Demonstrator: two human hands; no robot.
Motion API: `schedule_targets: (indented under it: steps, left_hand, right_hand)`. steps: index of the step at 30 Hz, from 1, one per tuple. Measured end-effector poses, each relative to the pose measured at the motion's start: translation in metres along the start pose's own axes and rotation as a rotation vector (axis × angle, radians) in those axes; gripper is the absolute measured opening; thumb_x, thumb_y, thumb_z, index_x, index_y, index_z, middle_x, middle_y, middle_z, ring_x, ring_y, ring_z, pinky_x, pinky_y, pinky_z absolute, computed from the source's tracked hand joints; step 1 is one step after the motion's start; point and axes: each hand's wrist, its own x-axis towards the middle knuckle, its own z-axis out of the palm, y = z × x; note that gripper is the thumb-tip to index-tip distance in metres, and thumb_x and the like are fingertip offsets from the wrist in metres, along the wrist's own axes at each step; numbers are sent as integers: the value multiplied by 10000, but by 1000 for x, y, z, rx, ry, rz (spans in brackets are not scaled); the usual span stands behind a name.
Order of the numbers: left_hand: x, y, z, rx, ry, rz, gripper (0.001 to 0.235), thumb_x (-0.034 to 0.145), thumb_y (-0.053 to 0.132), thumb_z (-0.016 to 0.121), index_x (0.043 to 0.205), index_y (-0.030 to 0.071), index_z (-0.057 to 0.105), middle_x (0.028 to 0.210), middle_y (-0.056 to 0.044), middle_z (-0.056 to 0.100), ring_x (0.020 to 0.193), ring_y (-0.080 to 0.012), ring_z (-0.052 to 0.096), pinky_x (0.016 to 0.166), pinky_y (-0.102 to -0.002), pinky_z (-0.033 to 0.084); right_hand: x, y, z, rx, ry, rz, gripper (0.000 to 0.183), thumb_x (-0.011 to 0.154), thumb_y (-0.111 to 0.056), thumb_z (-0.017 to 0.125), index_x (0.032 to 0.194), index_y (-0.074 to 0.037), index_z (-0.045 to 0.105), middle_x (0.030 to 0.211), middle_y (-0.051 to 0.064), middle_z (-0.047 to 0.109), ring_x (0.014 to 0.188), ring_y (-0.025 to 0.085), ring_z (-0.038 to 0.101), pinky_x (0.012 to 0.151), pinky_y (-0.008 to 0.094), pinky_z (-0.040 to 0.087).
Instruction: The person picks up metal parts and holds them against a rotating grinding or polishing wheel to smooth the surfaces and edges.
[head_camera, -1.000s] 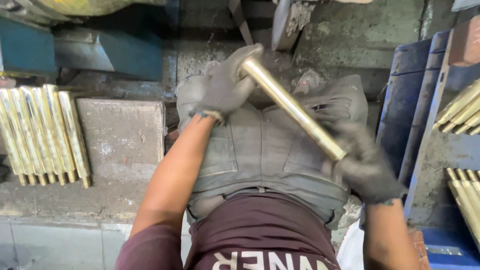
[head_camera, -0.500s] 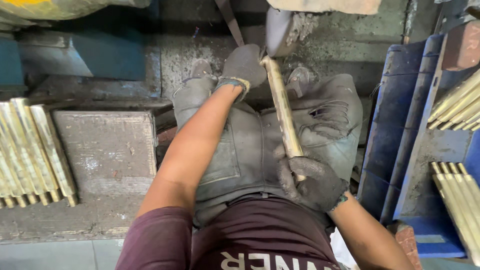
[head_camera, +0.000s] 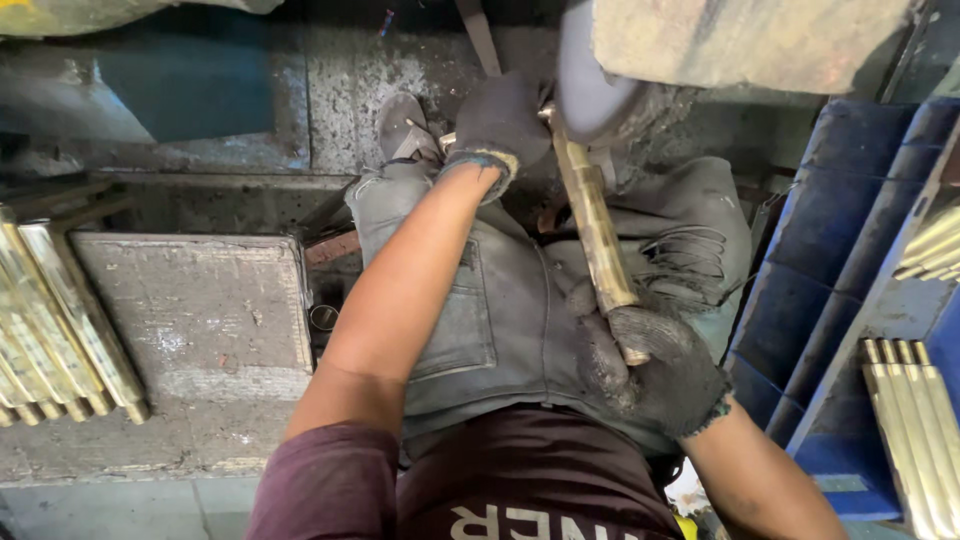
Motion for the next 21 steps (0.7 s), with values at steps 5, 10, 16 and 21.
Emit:
schedule_targets:
  steps: [5,10,16,21]
  left_hand:
    - [9,-1,1,13,-55,-7,343,741,211,752,1077,146,735,1033,-172,734,1014,-383,691,873,-478,563]
    - [15,-7,6,8,-65,-37,333,732,189,747,1063,153,741,1047,-160,732,1041,-377,683,885,-477,558]
    - [23,-15,15,-23,-9,-27,293,756,191,742,1046,156,746,1054,-163,725,1034,-382,679,867,-488,554]
    - [24,-18,18,-59,-27,-19,344,687,156,731,1014,254,767,1014,-137,733,982,-378,688,831,-478,569]
  right_hand:
    - [2,-8,-3,62,65,28,441,933,-213,654,1280,49,577,635,68,581,486,176,528,439,317,432]
    - [11,-17,4,91,137,63,411,924,-221,624,1248,30,592,629,60,573,489,161,517,450,297,428]
    - [25,-40,34,249,-8,109,317,979,-197,573,1208,17,616,659,47,558,500,136,490,443,246,415]
    - [33,-44,38,119,82,24,347,960,-207,595,1188,53,611,656,11,534,471,102,456,394,236,388]
